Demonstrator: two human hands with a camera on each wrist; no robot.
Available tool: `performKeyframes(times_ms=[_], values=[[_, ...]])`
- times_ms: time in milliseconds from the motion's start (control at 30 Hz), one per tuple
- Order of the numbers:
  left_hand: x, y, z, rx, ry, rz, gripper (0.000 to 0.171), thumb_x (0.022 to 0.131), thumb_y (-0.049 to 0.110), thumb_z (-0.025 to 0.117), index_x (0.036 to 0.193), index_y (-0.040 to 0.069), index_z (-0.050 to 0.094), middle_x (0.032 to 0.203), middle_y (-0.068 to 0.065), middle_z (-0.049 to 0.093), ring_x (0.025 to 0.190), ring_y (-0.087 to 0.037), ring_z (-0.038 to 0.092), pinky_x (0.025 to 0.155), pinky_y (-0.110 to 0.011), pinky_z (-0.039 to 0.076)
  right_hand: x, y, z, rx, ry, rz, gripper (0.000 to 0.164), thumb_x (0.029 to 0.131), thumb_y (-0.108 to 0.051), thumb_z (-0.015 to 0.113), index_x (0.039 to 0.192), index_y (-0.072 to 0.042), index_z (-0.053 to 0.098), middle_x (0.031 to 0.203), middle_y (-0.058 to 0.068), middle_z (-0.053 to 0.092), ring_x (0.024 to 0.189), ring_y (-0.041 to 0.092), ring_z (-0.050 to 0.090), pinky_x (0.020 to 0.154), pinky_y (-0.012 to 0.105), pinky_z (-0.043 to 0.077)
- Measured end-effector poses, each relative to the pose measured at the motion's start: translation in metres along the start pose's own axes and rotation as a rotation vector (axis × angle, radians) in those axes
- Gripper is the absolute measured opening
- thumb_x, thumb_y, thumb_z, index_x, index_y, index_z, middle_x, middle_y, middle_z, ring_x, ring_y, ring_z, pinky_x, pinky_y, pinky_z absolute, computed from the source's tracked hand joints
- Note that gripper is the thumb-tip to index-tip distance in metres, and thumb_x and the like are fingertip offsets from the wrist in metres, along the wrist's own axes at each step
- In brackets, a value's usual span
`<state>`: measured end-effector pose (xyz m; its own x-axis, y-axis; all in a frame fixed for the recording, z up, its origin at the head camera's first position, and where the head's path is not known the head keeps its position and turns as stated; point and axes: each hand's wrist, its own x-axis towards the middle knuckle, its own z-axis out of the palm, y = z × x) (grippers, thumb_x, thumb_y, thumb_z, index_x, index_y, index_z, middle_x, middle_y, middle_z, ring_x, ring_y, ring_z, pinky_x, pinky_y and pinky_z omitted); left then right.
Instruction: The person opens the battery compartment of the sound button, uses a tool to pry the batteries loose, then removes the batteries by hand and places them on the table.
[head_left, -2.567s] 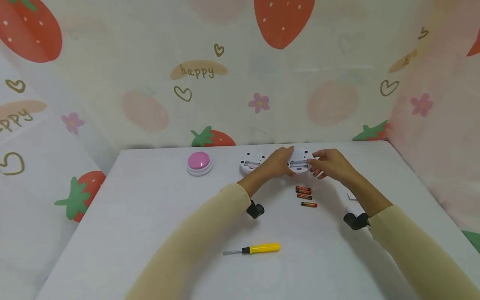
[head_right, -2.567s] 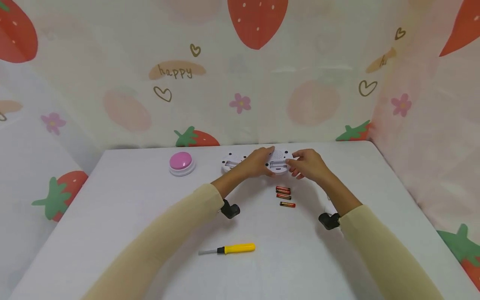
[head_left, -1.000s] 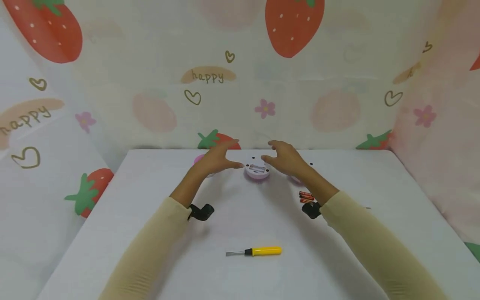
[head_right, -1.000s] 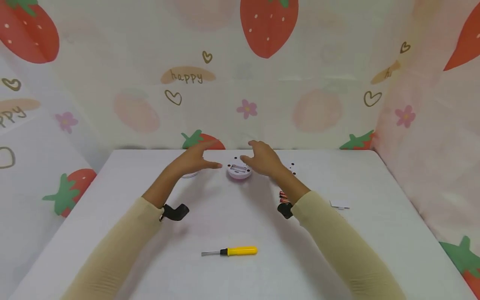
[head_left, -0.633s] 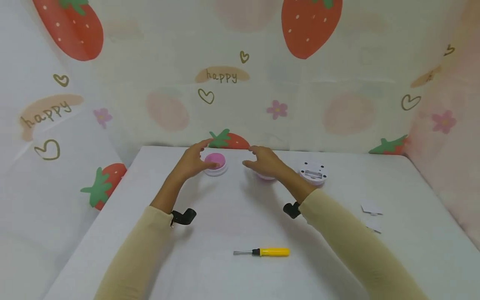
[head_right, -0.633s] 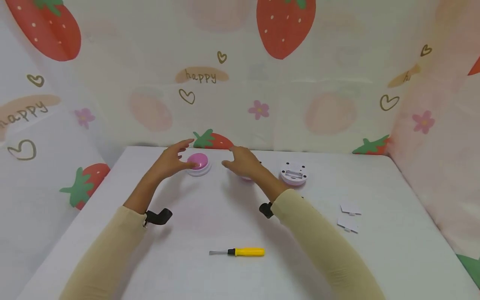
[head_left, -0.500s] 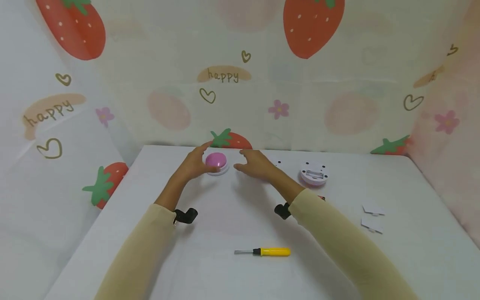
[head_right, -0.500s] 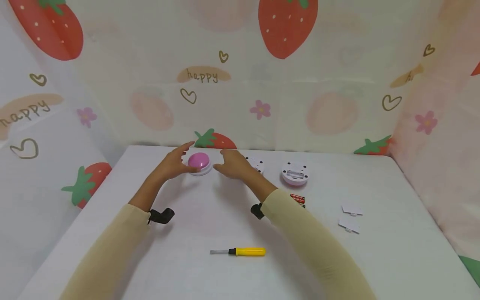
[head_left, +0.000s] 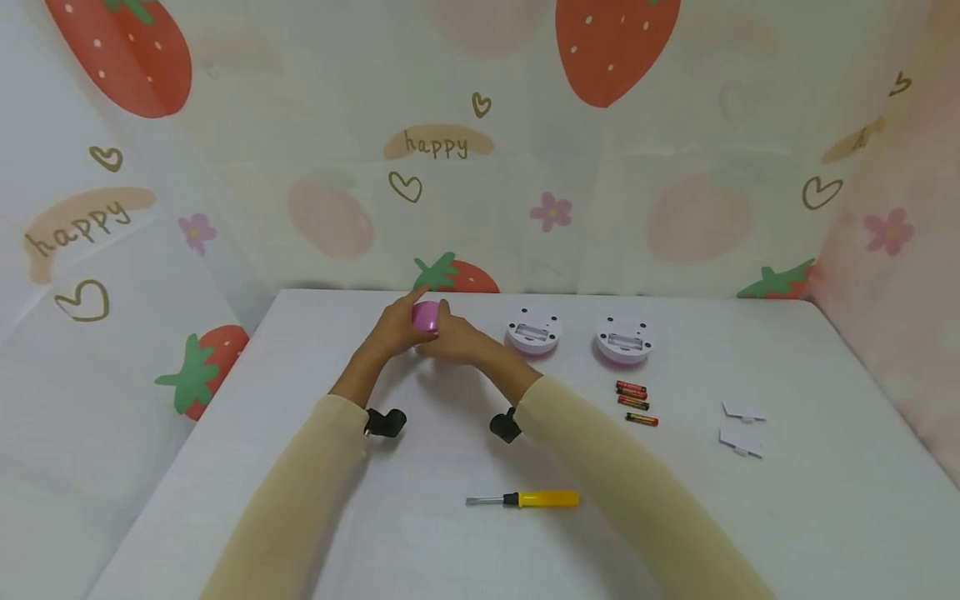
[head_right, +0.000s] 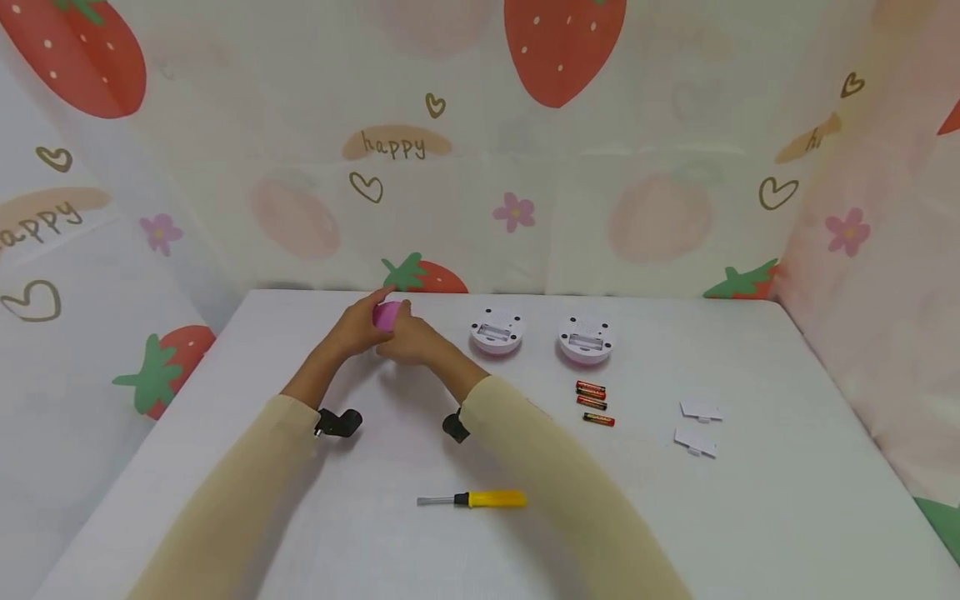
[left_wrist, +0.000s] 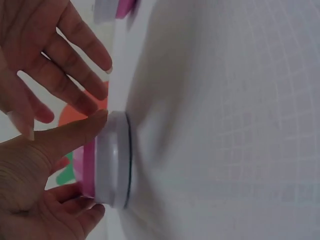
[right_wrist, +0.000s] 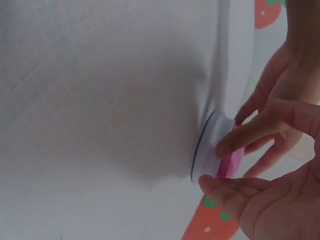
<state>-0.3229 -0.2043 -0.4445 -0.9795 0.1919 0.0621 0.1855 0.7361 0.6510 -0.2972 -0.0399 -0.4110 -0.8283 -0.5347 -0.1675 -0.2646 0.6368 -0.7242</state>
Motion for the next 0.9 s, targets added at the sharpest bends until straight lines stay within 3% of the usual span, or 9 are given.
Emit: performKeyframes(times_ms=[233,400,533,733,900], values=[[0.004,-0.012,0.003,0.014,0.067,0.017,0.077,0.078,0.001,0.083,0.148,0.002,0.049,0.143,-0.025,0.054,0.13,-0.042,0.051,0.109,-0.053,0.043,0.004,0.0,0.008,0.032,-0.004,-0.034,0.09,0.095,-0.019,0.065,0.156,0.009,0.005,0.142,0.026,0.051,0.117,0.029,0.054,0.102,0.041,0.047],[0.0,-0.009,-0.001,0.015,0.07,0.034,0.082,0.077,0.008,0.088,0.149,0.005,0.05,0.132,-0.025,0.062,0.115,-0.037,0.059,0.099,-0.05,0.05,0.0,0.001,0.006,0.018,0.001,-0.046,0.095,0.095,-0.021,0.064,0.157,0.01,0.0,0.155,0.03,0.035,0.136,0.032,0.045,0.114,0.044,0.038],[-0.004,-0.002,-0.014,-0.035,0.038,0.039,0.081,0.079,0.02,0.088,0.149,0.006,0.05,0.125,-0.024,0.066,0.111,-0.036,0.063,0.093,-0.05,0.054,-0.01,-0.002,0.0,-0.079,0.022,-0.071,0.096,0.097,-0.024,0.064,0.159,0.006,-0.002,0.161,0.027,0.027,0.146,0.032,0.036,0.119,0.046,0.033],[-0.017,0.01,-0.028,-0.234,-0.056,-0.005,0.073,0.083,0.03,0.085,0.147,0.013,0.055,0.128,-0.02,0.066,0.116,-0.032,0.063,0.096,-0.048,0.053,-0.045,-0.014,-0.013,-0.222,0.073,-0.112,0.091,0.099,-0.03,0.064,0.163,-0.004,0.003,0.164,0.016,0.027,0.148,0.026,0.034,0.118,0.043,0.035],[-0.035,0.024,-0.03,-0.455,-0.177,-0.075,0.063,0.087,0.032,0.081,0.143,0.019,0.058,0.127,-0.016,0.066,0.11,-0.029,0.064,0.095,-0.045,0.054,-0.082,-0.011,-0.027,-0.233,0.127,-0.182,0.084,0.101,-0.031,0.065,0.164,-0.012,0.013,0.165,0.008,0.03,0.148,0.024,0.035,0.118,0.042,0.035]])
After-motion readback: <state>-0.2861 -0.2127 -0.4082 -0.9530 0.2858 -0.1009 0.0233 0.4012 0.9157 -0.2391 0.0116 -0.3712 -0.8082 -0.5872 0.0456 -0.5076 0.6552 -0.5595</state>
